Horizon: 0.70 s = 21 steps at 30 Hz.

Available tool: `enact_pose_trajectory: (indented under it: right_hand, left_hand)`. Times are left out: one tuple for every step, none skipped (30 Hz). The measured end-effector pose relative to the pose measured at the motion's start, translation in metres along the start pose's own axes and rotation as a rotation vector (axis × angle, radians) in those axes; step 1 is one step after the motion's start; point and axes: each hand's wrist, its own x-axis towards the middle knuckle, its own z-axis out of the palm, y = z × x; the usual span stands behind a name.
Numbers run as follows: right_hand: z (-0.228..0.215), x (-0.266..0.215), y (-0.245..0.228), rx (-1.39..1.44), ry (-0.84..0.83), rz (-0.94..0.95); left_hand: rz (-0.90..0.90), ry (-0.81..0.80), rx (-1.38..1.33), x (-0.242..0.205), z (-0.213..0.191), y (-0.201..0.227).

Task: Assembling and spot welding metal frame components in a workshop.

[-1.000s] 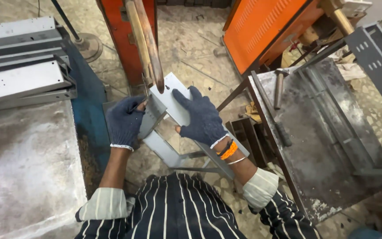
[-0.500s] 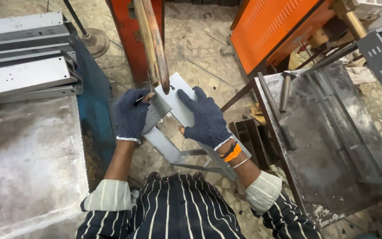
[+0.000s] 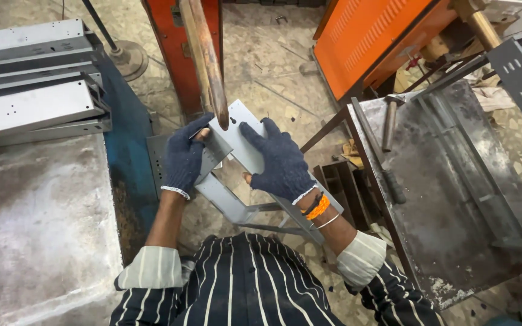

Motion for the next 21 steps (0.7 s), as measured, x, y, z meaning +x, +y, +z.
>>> enact_pose_trajectory:
  right_hand:
    - [0.001, 0.001, 0.001, 0.0, 0.0, -0.003]
    - [0.002, 0.001, 0.001, -0.008, 0.004, -0.008]
    - [0.002, 0.001, 0.001, -0.018, 0.008, -0.012]
    - [0.002, 0.0, 0.001, -0.018, 0.006, -0.014]
    - [0.002, 0.0, 0.0, -0.021, 0.008, -0.014]
    - [0.001, 0.0, 0.0, -0.025, 0.01, -0.015]
    - [0.001, 0.0, 0.0, -0.024, 0.01, -0.017]
    - [0.001, 0.0, -0.001, -0.023, 0.016, -0.017]
    - [0.001, 0.0, -0.001, -0.021, 0.022, -0.018]
    - [0.002, 0.0, -0.002, -0.021, 0.023, -0.02]
    - [0.003, 0.0, -0.002, -0.027, 0.031, -0.014]
    - [0.004, 0.0, -0.002, -0.034, 0.038, -0.008]
    - [0.004, -0.001, -0.004, -0.034, 0.041, -0.006]
    - [0.003, -0.001, -0.006, -0.039, 0.047, 0.005]
    - [0.003, -0.003, -0.008, -0.044, 0.053, 0.017]
    - [0.004, -0.005, -0.008, -0.044, 0.055, 0.02]
    - [0.006, -0.005, -0.008, -0.046, 0.074, 0.016]
    - [0.007, -0.005, -0.007, -0.049, 0.094, 0.011]
    - [0.006, -0.005, -0.008, -0.049, 0.098, 0.015]
    - [0.005, -0.005, -0.01, -0.051, 0.101, 0.016]
    - [0.004, -0.006, -0.011, -0.054, 0.104, 0.018]
  left_hand:
    - [0.0, 0.003, 0.001, 0.0, 0.002, -0.001]
    - [-0.001, 0.019, -0.018, 0.0, 0.004, -0.002]
    - [-0.004, 0.036, -0.038, -0.001, 0.006, -0.003]
    - [-0.005, 0.038, -0.038, -0.003, 0.006, -0.003]
    - [-0.016, 0.045, -0.043, -0.003, 0.007, -0.002]
    - [-0.027, 0.053, -0.047, -0.002, 0.008, -0.001]
    - [-0.026, 0.054, -0.046, -0.003, 0.009, 0.0]
    - [-0.035, 0.056, -0.088, -0.003, 0.011, 0.0]
    - [-0.044, 0.058, -0.129, -0.002, 0.013, 0.001]
    - [-0.042, 0.059, -0.127, -0.002, 0.016, 0.0]
    - [-0.074, 0.081, -0.155, -0.002, 0.019, -0.001]
    - [-0.106, 0.103, -0.183, -0.001, 0.023, -0.001]
    - [-0.104, 0.1, -0.183, 0.001, 0.025, -0.004]
    - [-0.135, 0.128, -0.189, 0.003, 0.027, -0.008]
    - [-0.167, 0.155, -0.196, 0.004, 0.029, -0.011]
    - [-0.166, 0.152, -0.196, 0.004, 0.029, -0.007]
    - [-0.178, 0.161, -0.192, 0.006, 0.029, -0.003]
    - [-0.19, 0.171, -0.187, 0.007, 0.028, 0.001]
    - [-0.188, 0.166, -0.187, 0.008, 0.029, -0.001]
    - [-0.186, 0.169, -0.184, 0.008, 0.029, -0.004]
    - [-0.185, 0.17, -0.18, 0.008, 0.029, -0.006]
